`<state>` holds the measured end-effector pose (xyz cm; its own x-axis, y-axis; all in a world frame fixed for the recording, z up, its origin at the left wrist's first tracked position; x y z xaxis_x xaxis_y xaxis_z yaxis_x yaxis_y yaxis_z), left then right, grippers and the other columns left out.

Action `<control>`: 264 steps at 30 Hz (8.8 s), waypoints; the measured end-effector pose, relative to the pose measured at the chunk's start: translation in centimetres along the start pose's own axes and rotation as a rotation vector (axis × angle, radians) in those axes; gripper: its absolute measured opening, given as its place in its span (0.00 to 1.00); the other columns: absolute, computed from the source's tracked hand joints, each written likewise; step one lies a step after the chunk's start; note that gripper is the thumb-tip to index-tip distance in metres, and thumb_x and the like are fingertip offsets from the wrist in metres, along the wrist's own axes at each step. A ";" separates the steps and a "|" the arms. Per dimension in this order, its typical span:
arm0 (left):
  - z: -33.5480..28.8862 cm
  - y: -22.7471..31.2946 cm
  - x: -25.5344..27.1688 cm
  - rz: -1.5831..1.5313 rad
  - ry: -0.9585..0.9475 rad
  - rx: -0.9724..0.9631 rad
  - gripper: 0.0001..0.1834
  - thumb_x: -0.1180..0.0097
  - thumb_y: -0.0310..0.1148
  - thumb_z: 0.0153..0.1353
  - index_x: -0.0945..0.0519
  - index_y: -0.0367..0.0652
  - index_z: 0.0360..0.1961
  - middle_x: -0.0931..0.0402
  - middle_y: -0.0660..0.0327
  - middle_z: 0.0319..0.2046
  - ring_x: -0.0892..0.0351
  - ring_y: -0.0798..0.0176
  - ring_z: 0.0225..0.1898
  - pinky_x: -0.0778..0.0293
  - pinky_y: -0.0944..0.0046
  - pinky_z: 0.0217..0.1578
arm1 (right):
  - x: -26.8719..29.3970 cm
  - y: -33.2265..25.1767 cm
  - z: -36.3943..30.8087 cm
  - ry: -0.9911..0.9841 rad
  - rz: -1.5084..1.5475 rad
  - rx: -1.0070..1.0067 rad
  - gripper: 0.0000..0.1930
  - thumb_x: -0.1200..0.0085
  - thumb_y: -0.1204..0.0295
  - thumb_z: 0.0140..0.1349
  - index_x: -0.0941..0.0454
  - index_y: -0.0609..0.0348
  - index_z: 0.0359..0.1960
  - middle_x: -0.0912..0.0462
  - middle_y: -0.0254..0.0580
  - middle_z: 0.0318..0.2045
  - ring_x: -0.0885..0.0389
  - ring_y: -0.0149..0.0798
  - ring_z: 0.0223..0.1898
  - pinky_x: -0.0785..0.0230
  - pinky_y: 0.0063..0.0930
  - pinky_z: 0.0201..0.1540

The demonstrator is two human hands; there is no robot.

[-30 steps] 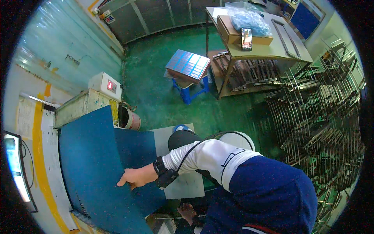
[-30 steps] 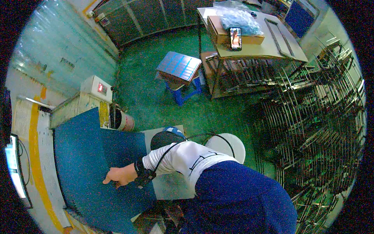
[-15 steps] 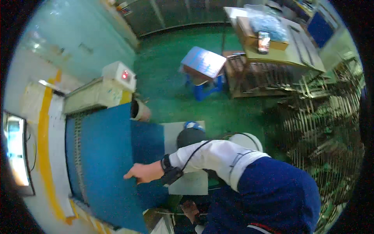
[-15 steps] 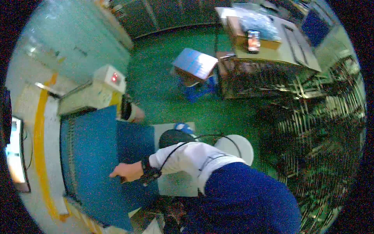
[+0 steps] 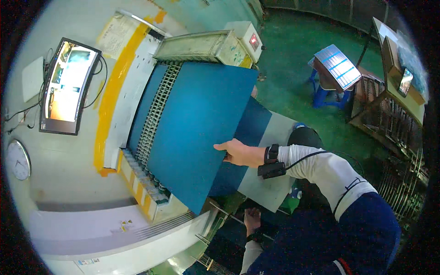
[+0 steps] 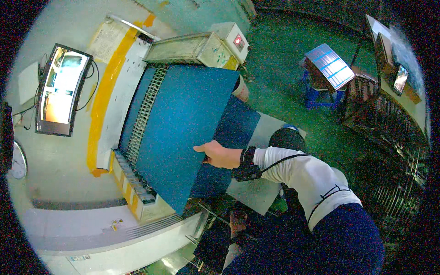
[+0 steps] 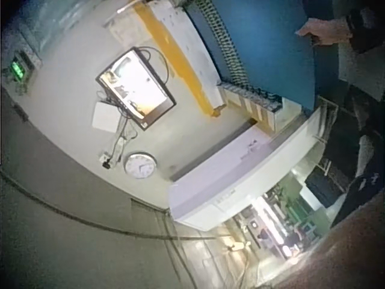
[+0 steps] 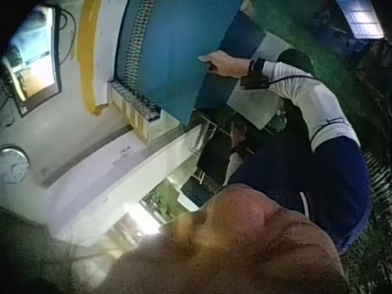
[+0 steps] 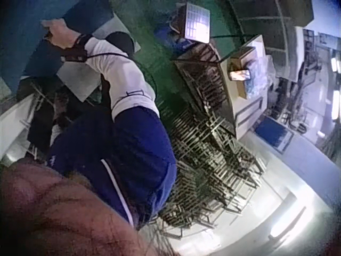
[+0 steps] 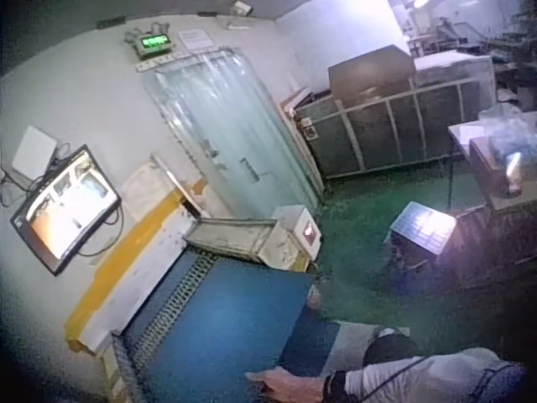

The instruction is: Feeding large blue metal sheets into a processing machine one by one.

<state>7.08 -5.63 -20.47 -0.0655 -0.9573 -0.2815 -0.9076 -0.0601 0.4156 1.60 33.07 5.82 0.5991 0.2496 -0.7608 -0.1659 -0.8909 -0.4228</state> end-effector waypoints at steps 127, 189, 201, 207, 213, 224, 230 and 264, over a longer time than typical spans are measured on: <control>-10.0 30.2 -9.5 0.227 0.333 -0.941 0.17 0.44 0.42 0.62 0.33 0.44 0.43 0.32 0.63 0.33 0.33 0.67 0.34 0.32 0.63 0.35 | -2.3 -3.2 -2.4 0.002 -1.944 0.804 0.29 0.46 0.74 0.50 0.33 0.53 0.58 0.35 0.45 0.58 0.31 0.51 0.53 0.33 0.45 0.51; -15.8 21.7 -6.6 0.402 0.303 -1.122 0.19 0.50 0.39 0.66 0.34 0.37 0.51 0.30 0.52 0.42 0.26 0.56 0.42 0.25 0.59 0.46 | -2.3 2.3 -3.5 -0.378 -2.001 0.525 0.22 0.39 0.43 0.42 0.16 0.49 0.20 0.18 0.32 0.21 0.20 0.45 0.26 0.37 0.42 0.22; -13.2 20.9 -3.8 0.378 0.434 -0.969 0.21 0.49 0.45 0.64 0.29 0.40 0.49 0.26 0.53 0.44 0.23 0.55 0.41 0.23 0.57 0.44 | -2.1 1.9 -3.2 -0.292 -2.059 0.253 0.25 0.39 0.41 0.42 0.15 0.51 0.26 0.16 0.32 0.25 0.18 0.42 0.32 0.31 0.39 0.31; -17.4 20.1 -7.5 0.326 0.489 -1.059 0.23 0.53 0.46 0.65 0.30 0.37 0.49 0.27 0.52 0.44 0.25 0.54 0.40 0.24 0.56 0.44 | -2.7 2.2 -3.9 -0.458 -1.979 0.417 0.24 0.38 0.42 0.39 0.15 0.50 0.24 0.17 0.35 0.24 0.20 0.45 0.27 0.35 0.42 0.24; -15.4 20.8 -7.6 0.343 0.368 -0.994 0.26 0.41 0.51 0.56 0.28 0.43 0.47 0.26 0.52 0.46 0.29 0.50 0.46 0.32 0.47 0.49 | -1.5 2.1 -3.5 -0.326 -1.981 0.273 0.26 0.41 0.41 0.42 0.15 0.53 0.26 0.17 0.39 0.26 0.20 0.47 0.30 0.32 0.42 0.29; -13.0 22.1 -7.1 0.386 0.285 -0.666 0.25 0.53 0.47 0.59 0.32 0.48 0.55 0.34 0.57 0.48 0.36 0.51 0.52 0.33 0.45 0.51 | -1.4 1.6 -4.8 -0.339 -1.998 0.259 0.27 0.42 0.40 0.44 0.15 0.52 0.28 0.16 0.36 0.27 0.18 0.45 0.33 0.30 0.39 0.33; -11.6 22.3 -6.8 0.378 0.178 -0.706 0.26 0.53 0.55 0.58 0.30 0.44 0.48 0.29 0.56 0.45 0.32 0.52 0.47 0.33 0.48 0.46 | -1.5 2.5 -3.9 -0.431 -1.935 0.283 0.24 0.42 0.42 0.47 0.14 0.50 0.26 0.16 0.34 0.25 0.18 0.44 0.31 0.30 0.38 0.31; -13.0 21.1 -3.8 0.538 -0.009 -0.861 0.19 0.59 0.41 0.64 0.29 0.36 0.47 0.28 0.52 0.44 0.28 0.54 0.44 0.28 0.56 0.47 | -7.8 0.4 -5.3 -0.460 -2.151 0.914 0.04 0.44 0.69 0.43 0.19 0.52 0.20 0.18 0.39 0.23 0.18 0.47 0.27 0.28 0.40 0.24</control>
<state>-6.44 -6.90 0.58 -0.3836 -0.9154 0.1220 -0.1492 0.1918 0.9700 0.99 28.81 14.22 0.2061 0.3738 0.9043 -0.0373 0.9265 -0.3745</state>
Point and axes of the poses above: each hand's wrist, its own z-axis towards the middle knuckle, its own x-axis out of the back of the hand, y = z × x, the point moved 9 cm from there along z, towards the middle knuckle
